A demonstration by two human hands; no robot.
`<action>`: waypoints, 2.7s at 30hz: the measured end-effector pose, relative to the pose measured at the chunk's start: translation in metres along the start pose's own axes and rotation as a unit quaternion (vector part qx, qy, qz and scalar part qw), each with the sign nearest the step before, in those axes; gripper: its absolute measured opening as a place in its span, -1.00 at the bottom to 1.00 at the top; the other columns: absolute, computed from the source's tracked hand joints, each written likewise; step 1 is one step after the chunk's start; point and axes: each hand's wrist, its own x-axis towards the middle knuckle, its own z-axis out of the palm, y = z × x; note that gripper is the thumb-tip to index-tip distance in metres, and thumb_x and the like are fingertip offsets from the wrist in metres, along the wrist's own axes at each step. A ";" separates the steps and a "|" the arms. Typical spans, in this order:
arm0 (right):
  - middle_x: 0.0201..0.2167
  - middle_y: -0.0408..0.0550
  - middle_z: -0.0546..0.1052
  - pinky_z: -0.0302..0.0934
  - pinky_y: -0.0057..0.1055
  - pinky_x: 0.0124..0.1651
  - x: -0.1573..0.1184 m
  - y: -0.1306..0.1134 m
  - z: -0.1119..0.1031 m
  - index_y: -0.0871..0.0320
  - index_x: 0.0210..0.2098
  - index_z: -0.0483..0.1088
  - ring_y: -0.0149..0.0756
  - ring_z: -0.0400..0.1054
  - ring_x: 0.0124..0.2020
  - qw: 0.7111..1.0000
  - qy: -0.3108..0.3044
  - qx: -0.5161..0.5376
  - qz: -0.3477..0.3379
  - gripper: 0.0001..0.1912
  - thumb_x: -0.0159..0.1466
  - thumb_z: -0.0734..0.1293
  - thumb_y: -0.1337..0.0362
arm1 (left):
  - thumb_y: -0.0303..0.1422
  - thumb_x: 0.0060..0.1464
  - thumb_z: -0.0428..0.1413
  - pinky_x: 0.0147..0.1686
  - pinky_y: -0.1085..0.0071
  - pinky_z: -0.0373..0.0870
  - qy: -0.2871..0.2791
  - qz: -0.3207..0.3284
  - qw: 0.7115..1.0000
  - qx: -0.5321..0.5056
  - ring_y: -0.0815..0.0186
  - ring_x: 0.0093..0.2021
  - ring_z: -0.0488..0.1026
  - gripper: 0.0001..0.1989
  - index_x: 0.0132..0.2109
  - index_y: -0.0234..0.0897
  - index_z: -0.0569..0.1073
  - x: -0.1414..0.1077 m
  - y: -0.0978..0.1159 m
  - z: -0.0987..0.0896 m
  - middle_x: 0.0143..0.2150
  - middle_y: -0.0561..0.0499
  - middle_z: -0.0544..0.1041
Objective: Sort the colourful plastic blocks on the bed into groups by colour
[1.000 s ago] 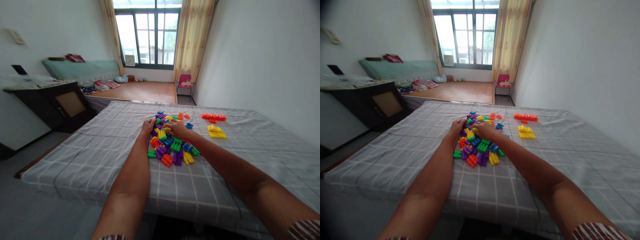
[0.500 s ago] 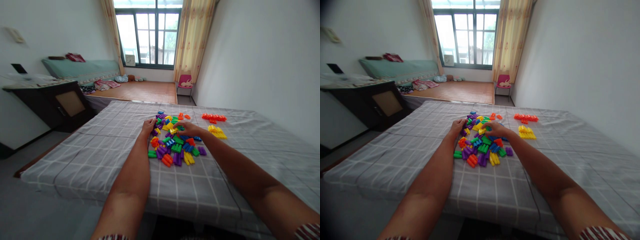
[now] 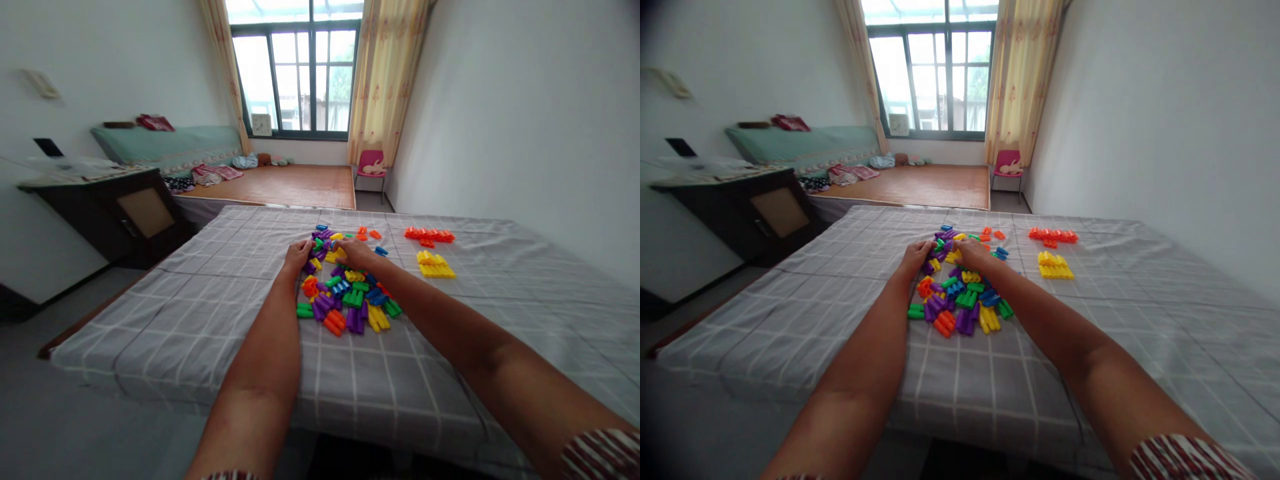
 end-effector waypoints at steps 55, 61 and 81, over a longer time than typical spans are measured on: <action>-0.43 -0.08 0.54 0.15 -0.46 -0.39 -0.145 0.034 -0.077 0.18 -0.32 0.47 -0.38 0.34 -0.47 0.984 -0.038 0.173 0.018 -0.66 0.24 0.30 0.01 | 0.00 -0.06 0.12 -0.45 0.44 0.28 -0.011 0.038 0.995 0.096 0.29 -0.40 0.42 -0.53 -0.26 -0.33 0.63 -0.007 0.014 -0.002 -0.43 -0.01 0.56; -0.36 -0.12 0.57 0.18 -0.48 -0.37 -0.135 -0.016 -0.063 0.12 -0.09 0.46 -0.36 0.40 -0.41 0.966 -0.193 0.159 -0.062 -0.66 0.17 0.41 0.14 | -0.02 -0.06 0.12 -0.47 0.46 0.26 -0.018 0.038 0.996 0.085 0.30 -0.42 0.40 -0.54 -0.28 -0.35 0.61 -0.007 0.014 -0.001 -0.47 -0.01 0.53; -0.40 -0.09 0.50 0.07 -0.47 -0.42 -0.139 -0.030 -0.052 0.14 -0.29 0.44 -0.36 0.32 -0.43 0.977 -0.184 0.096 -0.051 -0.67 0.06 0.48 0.08 | 0.00 -0.04 0.09 -0.37 0.42 0.33 -0.018 0.034 0.994 0.101 0.26 -0.34 0.45 -0.51 -0.23 -0.35 0.62 -0.005 0.012 0.000 -0.37 -0.03 0.59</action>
